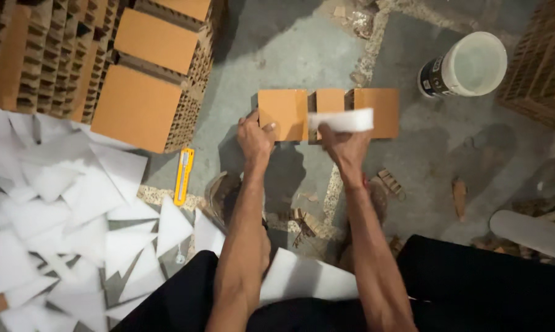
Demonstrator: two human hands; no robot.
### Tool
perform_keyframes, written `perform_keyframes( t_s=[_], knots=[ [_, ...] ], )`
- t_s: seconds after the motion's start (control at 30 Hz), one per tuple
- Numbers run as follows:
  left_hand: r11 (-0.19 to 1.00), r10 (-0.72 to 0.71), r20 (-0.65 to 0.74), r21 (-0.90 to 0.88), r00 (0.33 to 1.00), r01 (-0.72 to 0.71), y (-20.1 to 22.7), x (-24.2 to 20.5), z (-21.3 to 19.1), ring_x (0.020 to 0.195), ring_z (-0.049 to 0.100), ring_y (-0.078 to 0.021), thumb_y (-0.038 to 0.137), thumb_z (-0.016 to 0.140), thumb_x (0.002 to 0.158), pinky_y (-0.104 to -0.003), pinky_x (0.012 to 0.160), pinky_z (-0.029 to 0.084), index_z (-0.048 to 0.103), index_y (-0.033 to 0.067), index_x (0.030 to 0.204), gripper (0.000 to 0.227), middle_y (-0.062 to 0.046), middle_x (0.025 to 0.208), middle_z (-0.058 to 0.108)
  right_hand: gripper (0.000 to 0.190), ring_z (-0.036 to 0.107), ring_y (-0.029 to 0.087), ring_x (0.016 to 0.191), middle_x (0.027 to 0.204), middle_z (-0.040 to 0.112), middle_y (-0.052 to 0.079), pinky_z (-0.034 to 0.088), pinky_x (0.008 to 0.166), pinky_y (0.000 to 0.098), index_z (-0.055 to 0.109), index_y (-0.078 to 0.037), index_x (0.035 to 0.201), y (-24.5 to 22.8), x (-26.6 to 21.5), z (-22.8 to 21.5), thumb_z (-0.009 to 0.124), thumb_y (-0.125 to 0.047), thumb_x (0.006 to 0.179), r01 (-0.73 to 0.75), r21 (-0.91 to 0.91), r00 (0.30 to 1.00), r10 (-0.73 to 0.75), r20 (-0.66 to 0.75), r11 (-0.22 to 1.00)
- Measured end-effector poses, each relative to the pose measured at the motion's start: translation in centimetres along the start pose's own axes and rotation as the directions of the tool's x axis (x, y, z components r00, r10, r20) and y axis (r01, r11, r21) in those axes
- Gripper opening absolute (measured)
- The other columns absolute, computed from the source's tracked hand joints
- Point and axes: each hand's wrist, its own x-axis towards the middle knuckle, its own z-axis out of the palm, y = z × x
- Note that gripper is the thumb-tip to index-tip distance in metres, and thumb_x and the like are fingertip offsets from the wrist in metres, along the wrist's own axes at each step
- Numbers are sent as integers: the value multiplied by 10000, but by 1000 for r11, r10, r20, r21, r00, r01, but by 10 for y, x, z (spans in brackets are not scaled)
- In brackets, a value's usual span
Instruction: The person sits on the floor and assembles small cardboard boxes by applying glue to the edges of flat panels and folding them into a box shape. They repeatedly pick up panels, apply adhesive, and press the sides together to form the structure.
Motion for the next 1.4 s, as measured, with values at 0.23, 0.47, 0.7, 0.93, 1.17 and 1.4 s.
perform_keyframes(
  t_s=[0.23,0.47,0.7,0.93,1.17,1.4],
  knots=[
    [1000,-8,-29,-13,1000,8,4,2,1,983,646,-421,109,826,725,-498,872,530,747,101,1062,347,-174,978,742,196,679,286,601,710,733,137,537,590,414,748,-27,801,22,18,25,792,-208,740,188,-247,982,-178,63,951],
    [999,41,-9,-14,999,-41,-8,5,9,865,706,-389,111,836,703,-474,784,559,763,111,1073,377,-175,917,744,155,704,188,645,779,732,111,564,536,319,755,-44,909,61,-26,-49,756,-182,838,-573,371,819,487,304,731],
    [985,21,8,169,1000,-22,-7,9,6,822,711,-376,183,910,667,-469,755,552,770,101,1076,440,-167,874,744,276,666,177,710,870,698,70,535,605,297,698,-37,1064,186,25,-162,687,-300,981,-77,929,962,216,164,-362],
    [989,-103,139,120,985,86,49,-2,-31,847,723,-356,169,836,796,-457,727,551,732,87,1180,406,-153,928,760,334,578,164,690,889,664,72,484,549,271,659,-28,1033,264,67,-141,705,-356,990,97,883,870,470,149,-459],
    [992,-76,100,108,992,65,41,4,-15,867,708,-384,123,826,778,-464,783,550,736,75,1166,401,-198,897,747,425,633,207,737,882,697,98,526,648,312,691,-36,951,267,55,-105,824,-439,926,-186,866,857,508,-87,464],
    [960,-211,7,188,977,206,25,12,4,974,684,-429,236,921,609,-473,810,542,712,32,1144,610,-242,1052,719,799,739,328,883,973,746,215,568,762,404,699,58,1161,213,66,-78,965,-445,601,-169,-254,979,133,-153,952]
  ],
)
